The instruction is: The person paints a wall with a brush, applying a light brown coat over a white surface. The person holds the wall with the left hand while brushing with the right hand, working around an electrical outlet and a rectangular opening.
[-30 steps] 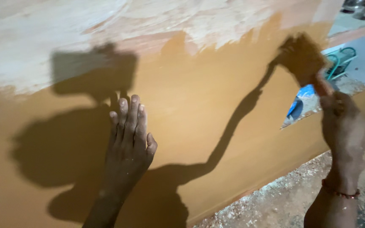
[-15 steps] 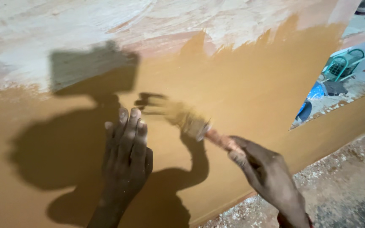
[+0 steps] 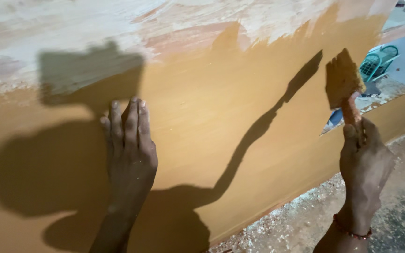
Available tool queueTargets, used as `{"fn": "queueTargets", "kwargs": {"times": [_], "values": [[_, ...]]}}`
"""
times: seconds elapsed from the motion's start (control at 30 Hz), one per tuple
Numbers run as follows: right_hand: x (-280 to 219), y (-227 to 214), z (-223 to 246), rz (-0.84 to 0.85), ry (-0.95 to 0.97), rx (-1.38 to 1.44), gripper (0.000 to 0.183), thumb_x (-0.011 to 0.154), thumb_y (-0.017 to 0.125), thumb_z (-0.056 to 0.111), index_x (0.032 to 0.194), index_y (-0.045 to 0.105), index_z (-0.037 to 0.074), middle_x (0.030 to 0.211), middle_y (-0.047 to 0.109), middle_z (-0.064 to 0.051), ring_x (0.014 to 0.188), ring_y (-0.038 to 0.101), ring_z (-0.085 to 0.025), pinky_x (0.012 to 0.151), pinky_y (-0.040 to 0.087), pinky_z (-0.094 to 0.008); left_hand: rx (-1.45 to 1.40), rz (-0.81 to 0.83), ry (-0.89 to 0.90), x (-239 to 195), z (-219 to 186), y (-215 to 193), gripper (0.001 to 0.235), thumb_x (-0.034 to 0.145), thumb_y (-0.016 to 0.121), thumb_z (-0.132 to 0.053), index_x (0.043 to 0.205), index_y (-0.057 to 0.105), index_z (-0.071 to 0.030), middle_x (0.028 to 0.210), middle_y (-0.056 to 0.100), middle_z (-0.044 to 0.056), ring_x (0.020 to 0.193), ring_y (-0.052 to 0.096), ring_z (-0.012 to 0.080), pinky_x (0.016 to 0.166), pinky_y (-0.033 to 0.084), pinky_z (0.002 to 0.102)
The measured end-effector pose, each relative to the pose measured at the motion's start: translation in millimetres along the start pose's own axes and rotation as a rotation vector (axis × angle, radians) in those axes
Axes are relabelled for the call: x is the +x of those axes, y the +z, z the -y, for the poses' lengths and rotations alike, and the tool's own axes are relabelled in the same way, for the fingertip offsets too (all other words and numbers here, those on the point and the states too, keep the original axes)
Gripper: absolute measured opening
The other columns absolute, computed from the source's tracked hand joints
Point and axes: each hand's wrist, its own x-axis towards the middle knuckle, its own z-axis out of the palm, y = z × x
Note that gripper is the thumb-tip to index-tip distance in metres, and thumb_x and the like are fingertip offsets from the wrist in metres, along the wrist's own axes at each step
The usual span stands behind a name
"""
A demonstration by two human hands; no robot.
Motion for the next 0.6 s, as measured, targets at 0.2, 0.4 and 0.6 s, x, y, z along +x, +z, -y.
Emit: {"fn": "queueTargets", "kwargs": {"times": [0.2,0.4,0.6], "values": [[-25,-9,76,0.383,-0.043,0.365,0.036,0.105,0.059,0.028,0.128,0.069,0.003,0.086,0.075,-0.019,0.063,0.07,-0.027,0.051,0.057,-0.042,-0.01,0.013,-0.006,3,4,-6,0.06,0.093,0.055,0.003,0.152,0.046,0.005,0.156,0.045,0.019,0.148,0.036,0.0442,0.123,0.031,0.061],[-60,-29,105,0.693,0.006,0.781,0.039,0.094,0.067,0.029,0.128,0.069,0.01,0.091,0.082,-0.014,0.061,0.075,-0.017,0.052,0.063,-0.037,-0.095,-0.171,0.033,-5,9,-21,0.05,0.101,0.056,0.007,0.151,0.05,0.005,0.15,0.053,0.02,0.146,0.045,0.0366,0.129,0.033,0.061],[-50,-8,80,0.695,0.244,0.338,0.041,0.102,0.06,0.032,0.139,0.068,0.016,0.085,0.076,-0.014,0.055,0.066,-0.023,0.048,0.056,-0.039,-0.151,-0.054,0.016,-2,20,-17,0.052,0.098,0.059,0.001,0.149,0.05,0.007,0.148,0.054,0.024,0.142,0.048,0.0391,0.125,0.029,0.065]]}}
